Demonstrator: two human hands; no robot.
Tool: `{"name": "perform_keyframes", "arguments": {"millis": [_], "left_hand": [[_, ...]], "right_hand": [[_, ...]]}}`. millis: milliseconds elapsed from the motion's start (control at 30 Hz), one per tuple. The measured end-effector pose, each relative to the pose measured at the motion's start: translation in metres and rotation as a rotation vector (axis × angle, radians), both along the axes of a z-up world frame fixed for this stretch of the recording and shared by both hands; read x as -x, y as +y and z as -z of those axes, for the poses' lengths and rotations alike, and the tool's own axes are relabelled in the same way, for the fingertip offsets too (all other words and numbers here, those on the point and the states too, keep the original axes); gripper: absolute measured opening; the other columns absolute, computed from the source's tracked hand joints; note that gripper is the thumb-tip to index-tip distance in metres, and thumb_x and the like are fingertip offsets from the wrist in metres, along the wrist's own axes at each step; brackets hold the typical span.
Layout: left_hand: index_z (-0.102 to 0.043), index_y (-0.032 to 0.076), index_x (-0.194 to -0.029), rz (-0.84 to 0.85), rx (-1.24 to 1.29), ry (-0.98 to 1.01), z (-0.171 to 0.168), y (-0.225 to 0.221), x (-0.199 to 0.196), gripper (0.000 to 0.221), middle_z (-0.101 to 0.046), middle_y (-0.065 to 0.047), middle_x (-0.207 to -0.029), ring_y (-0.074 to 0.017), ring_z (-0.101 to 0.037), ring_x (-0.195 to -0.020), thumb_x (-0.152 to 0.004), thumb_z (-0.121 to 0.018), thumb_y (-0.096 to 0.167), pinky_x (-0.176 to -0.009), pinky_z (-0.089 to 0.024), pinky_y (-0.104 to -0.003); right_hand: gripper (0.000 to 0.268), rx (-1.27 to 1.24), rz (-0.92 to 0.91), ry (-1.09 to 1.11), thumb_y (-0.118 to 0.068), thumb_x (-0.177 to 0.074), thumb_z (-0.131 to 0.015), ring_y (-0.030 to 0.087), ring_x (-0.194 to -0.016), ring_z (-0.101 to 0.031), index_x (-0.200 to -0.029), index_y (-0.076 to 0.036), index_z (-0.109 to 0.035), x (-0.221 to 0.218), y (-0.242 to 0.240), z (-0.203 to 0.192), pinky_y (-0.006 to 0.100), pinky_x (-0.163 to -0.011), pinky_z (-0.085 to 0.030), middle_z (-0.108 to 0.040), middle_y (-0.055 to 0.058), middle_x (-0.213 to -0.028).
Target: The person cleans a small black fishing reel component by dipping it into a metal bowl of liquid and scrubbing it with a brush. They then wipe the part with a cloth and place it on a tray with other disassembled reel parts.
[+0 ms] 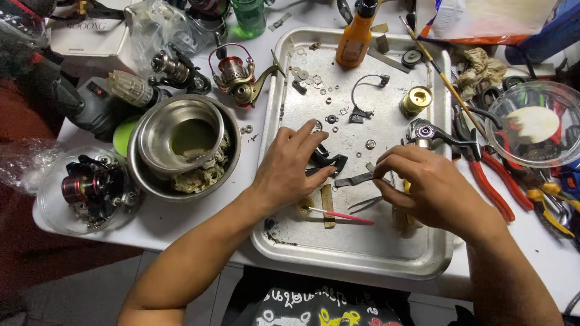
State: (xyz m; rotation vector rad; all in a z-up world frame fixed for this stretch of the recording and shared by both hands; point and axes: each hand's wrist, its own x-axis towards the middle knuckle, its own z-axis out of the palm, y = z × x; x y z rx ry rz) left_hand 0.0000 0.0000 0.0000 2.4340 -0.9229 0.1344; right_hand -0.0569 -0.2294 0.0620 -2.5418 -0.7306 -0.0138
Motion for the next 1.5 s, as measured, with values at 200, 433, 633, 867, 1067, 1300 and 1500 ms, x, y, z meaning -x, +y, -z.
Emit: {"name": "perform_keyframes", "arguments": {"millis": [200, 433, 633, 867, 1067, 1300, 1500], "left_hand": [[-0.060, 0.006, -0.097, 0.061, 0.199, -0.195, -0.025, 0.011, 0.006, 0.028, -0.056, -0.015, -0.116, -0.0270, -0.050, -0.096, -0.083, -0.067, 0.029, -0.080, -0.047, -0.037], [-0.065, 0.015, -0.085, 0.028, 0.326, -0.218, -0.053, 0.050, 0.029, 0.006, -0.062, 0.000, -0.095, -0.0209, -0.055, -0.089, -0.084, -0.066, 0.021, -0.080, -0.046, -0.032], [-0.054, 0.010, -0.116, 0.152, -0.158, -0.067, -0.039, 0.052, 0.058, 0.053, -0.054, -0.012, -0.103, -0.0309, -0.049, -0.097, -0.074, -0.071, 0.036, -0.077, -0.045, -0.040], [-0.043, 0.008, -0.129, 0.202, -0.240, 0.036, -0.034, 0.038, 0.059, 0.062, -0.057, -0.015, -0.098, -0.0327, -0.052, -0.094, -0.073, -0.069, 0.017, -0.075, -0.044, -0.040], [-0.040, 0.008, -0.132, 0.220, -0.255, 0.022, -0.022, 0.034, 0.054, 0.065, -0.058, -0.012, -0.090, -0.0302, -0.053, -0.091, -0.073, -0.066, 0.017, -0.074, -0.044, -0.039], [-0.037, 0.012, -0.136, 0.120, -0.225, -0.028, -0.037, 0.042, 0.042, 0.066, -0.058, -0.012, -0.084, -0.0302, -0.054, -0.087, -0.074, -0.062, 0.014, -0.073, -0.045, -0.038], [-0.042, 0.012, -0.130, -0.068, -0.255, -0.299, -0.035, 0.036, 0.011, 0.063, -0.055, -0.009, -0.082, -0.0277, -0.053, -0.082, -0.071, -0.064, 0.016, -0.067, -0.045, -0.038]], "right_hand": [[0.006, -0.103, -0.087, 0.112, -0.015, -0.079, -0.063, 0.018, -0.077, -0.064, -0.084, -0.012, -0.060, 0.014, 0.009, 0.001, 0.030, -0.068, -0.049, -0.066, 0.002, -0.084], [0.005, -0.146, -0.034, 0.139, -0.012, -0.075, -0.066, 0.023, -0.067, -0.063, -0.077, -0.010, -0.062, 0.028, 0.023, 0.013, 0.036, -0.060, -0.052, -0.066, 0.006, -0.079], [0.013, -0.018, -0.170, -0.002, -0.013, -0.069, -0.070, 0.023, -0.074, -0.057, -0.077, -0.014, -0.060, 0.040, 0.037, 0.028, 0.037, -0.063, -0.048, -0.061, 0.003, -0.089], [0.008, 0.215, -0.198, -0.028, -0.017, -0.075, -0.064, 0.022, -0.078, -0.055, -0.083, -0.016, -0.062, 0.040, 0.043, 0.049, 0.033, -0.063, -0.046, -0.058, 0.003, -0.087], [0.007, 0.165, -0.239, -0.109, -0.013, -0.074, -0.062, 0.024, -0.075, -0.054, -0.080, -0.013, -0.060, 0.039, 0.038, 0.061, 0.034, -0.061, -0.045, -0.057, 0.005, -0.083], [0.011, 0.058, -0.170, -0.150, -0.016, -0.071, -0.068, 0.024, -0.073, -0.054, -0.076, -0.014, -0.058, 0.031, 0.025, 0.036, 0.035, -0.062, -0.046, -0.057, 0.003, -0.080], [0.010, 0.017, 0.002, -0.224, -0.013, -0.069, -0.069, 0.026, -0.074, -0.057, -0.073, -0.013, -0.060, 0.019, 0.005, 0.013, 0.035, -0.063, -0.049, -0.062, 0.004, -0.088]]}}
